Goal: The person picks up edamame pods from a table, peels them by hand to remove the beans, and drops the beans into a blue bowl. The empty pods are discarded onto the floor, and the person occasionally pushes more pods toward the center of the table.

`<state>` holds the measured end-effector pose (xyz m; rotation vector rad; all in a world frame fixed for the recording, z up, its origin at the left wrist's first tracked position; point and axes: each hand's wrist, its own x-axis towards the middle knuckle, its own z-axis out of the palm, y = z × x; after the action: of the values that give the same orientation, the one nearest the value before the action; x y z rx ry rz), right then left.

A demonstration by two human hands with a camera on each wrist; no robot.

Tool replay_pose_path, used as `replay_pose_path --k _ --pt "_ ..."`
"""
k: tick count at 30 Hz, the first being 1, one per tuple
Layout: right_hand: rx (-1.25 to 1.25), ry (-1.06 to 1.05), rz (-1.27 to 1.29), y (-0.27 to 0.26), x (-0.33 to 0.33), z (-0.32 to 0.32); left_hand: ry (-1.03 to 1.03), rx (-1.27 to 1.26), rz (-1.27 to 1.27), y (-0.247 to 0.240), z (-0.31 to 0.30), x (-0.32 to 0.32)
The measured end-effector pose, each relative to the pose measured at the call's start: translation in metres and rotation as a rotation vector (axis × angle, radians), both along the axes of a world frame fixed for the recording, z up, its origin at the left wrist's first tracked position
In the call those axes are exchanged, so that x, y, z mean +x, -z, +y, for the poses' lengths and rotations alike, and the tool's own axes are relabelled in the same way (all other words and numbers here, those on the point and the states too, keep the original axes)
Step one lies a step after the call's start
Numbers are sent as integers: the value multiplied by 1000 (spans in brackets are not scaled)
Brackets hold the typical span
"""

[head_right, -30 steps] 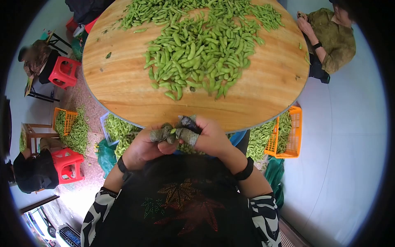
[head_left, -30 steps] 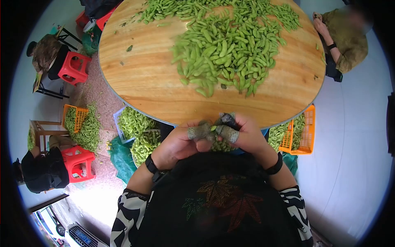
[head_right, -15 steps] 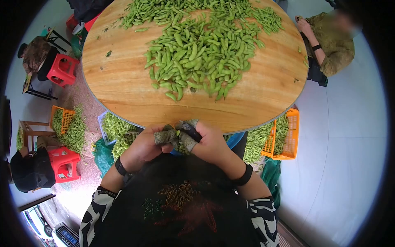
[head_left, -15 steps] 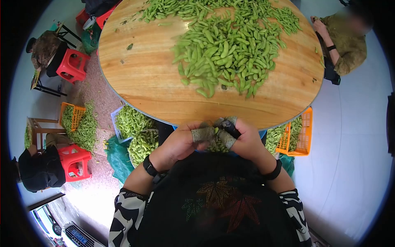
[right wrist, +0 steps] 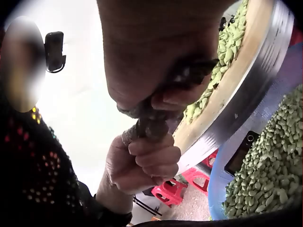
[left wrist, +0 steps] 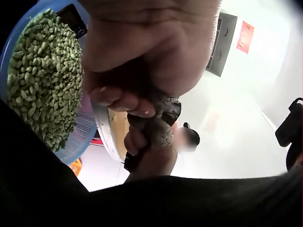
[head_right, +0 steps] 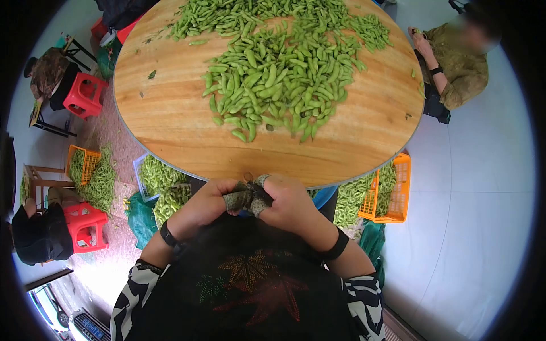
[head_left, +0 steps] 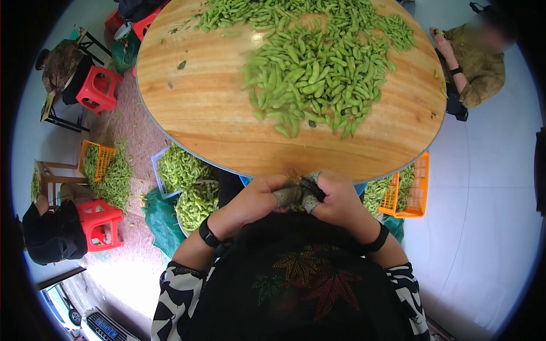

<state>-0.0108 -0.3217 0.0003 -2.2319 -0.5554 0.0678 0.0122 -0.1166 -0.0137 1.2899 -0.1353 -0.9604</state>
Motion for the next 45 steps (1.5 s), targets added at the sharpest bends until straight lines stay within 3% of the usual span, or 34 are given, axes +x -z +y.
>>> replay_pose_path --k 3,5,8,9,11,12,13,14,15,17,19,20,21,22,23,25,29,31,34,37,41,45 --pt "-21 34 -43 4 2 2 -52 64 -158 -5 15 -1" --pt "-36 26 -61 4 5 4 -284 196 -471 -2 39 -1" --pt "-46 71 -99 1 16 12 -578 559 -599 -5 75 -3" --pt "-176 111 -47 1 26 15 -665 691 -669 -1 90 -2" --pt "-301 149 3 5 49 24 -729 956 -916 14 127 -1" --pt "-267 173 -175 13 63 31 -732 960 -920 12 135 -1" --pt "-231 196 -352 20 70 37 -699 1201 -1024 8 142 -1" --pt "-225 193 -356 23 72 42 -658 1445 -1122 4 146 -1" --pt "-273 219 -385 25 74 46 -662 1452 -1123 1 144 1" --pt "-318 238 -413 32 74 51 -703 1582 -1473 -4 124 7" --pt "18 232 -275 38 64 48 -667 1139 -1335 -6 95 7" --pt "15 227 -271 31 57 46 -595 867 -1194 -12 75 6" --pt "345 225 182 18 50 43 -483 668 -1116 -14 57 8" --pt "668 215 637 11 44 40 -371 494 -875 -19 43 7" --pt "663 216 636 12 38 36 -362 323 -895 -5 30 9" --pt "866 236 797 16 30 30 -269 194 -674 1 14 9" --pt "677 327 700 22 22 16 -359 41 -454 16 -1 2" --pt "368 213 226 29 17 14 -477 -54 -473 6 -3 -2" --pt "368 139 138 9 8 15 -475 -104 -349 8 5 -3" --pt "367 52 270 -1 5 11 -456 -48 -372 7 5 -3" --pt "272 -16 152 5 6 8 -388 -17 -402 -2 -1 -2" --pt "405 -7 323 1 4 7 -412 4 -369 1 -3 -2"
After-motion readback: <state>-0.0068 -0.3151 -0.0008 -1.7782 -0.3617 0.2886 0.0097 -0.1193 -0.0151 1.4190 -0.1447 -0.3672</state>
